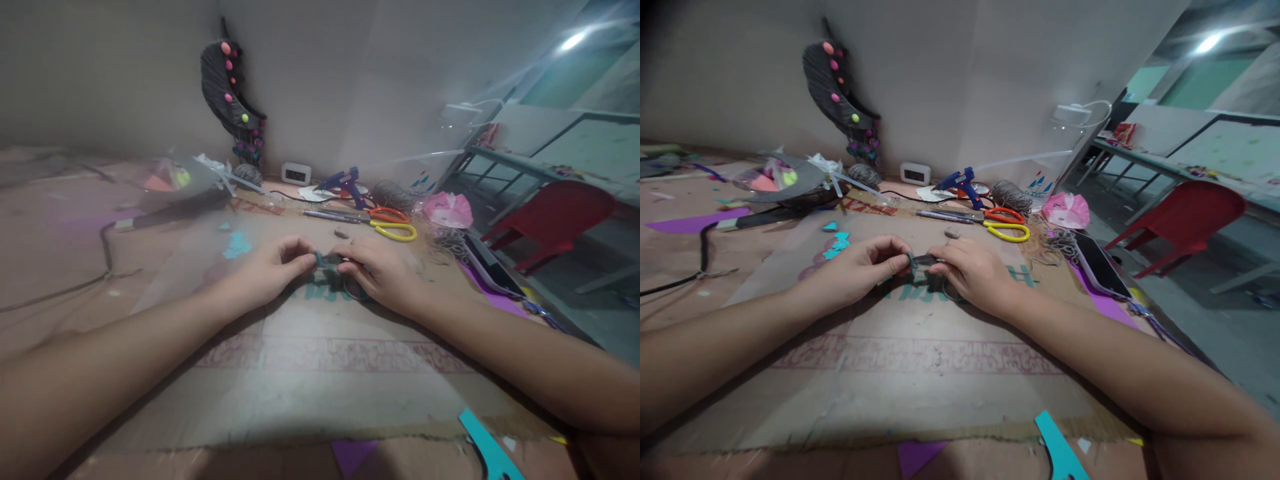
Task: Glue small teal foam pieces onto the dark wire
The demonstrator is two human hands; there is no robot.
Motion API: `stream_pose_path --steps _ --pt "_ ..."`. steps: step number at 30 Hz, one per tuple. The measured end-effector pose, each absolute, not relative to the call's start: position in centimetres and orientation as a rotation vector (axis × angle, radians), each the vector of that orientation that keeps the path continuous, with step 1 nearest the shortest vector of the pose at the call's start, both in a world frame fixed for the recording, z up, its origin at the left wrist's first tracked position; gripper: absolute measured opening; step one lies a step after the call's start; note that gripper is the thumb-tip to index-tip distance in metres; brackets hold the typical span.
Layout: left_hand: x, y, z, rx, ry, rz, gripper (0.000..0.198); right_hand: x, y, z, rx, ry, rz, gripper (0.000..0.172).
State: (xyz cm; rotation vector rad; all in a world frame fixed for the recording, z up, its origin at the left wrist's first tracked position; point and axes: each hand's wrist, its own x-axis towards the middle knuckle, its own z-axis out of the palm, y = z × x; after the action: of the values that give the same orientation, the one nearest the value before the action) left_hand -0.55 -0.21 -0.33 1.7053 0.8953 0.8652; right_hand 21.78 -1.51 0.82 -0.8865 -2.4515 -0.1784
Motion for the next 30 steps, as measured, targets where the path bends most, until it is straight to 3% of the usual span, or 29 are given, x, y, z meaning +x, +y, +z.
stream_pose_path --steps 30 --pt "-0.64 -0.42 0.08 1.650 0.937 0.826 0.025 21.92 -1.48 0.38 -1.038 -2.259 -0.066 0.029"
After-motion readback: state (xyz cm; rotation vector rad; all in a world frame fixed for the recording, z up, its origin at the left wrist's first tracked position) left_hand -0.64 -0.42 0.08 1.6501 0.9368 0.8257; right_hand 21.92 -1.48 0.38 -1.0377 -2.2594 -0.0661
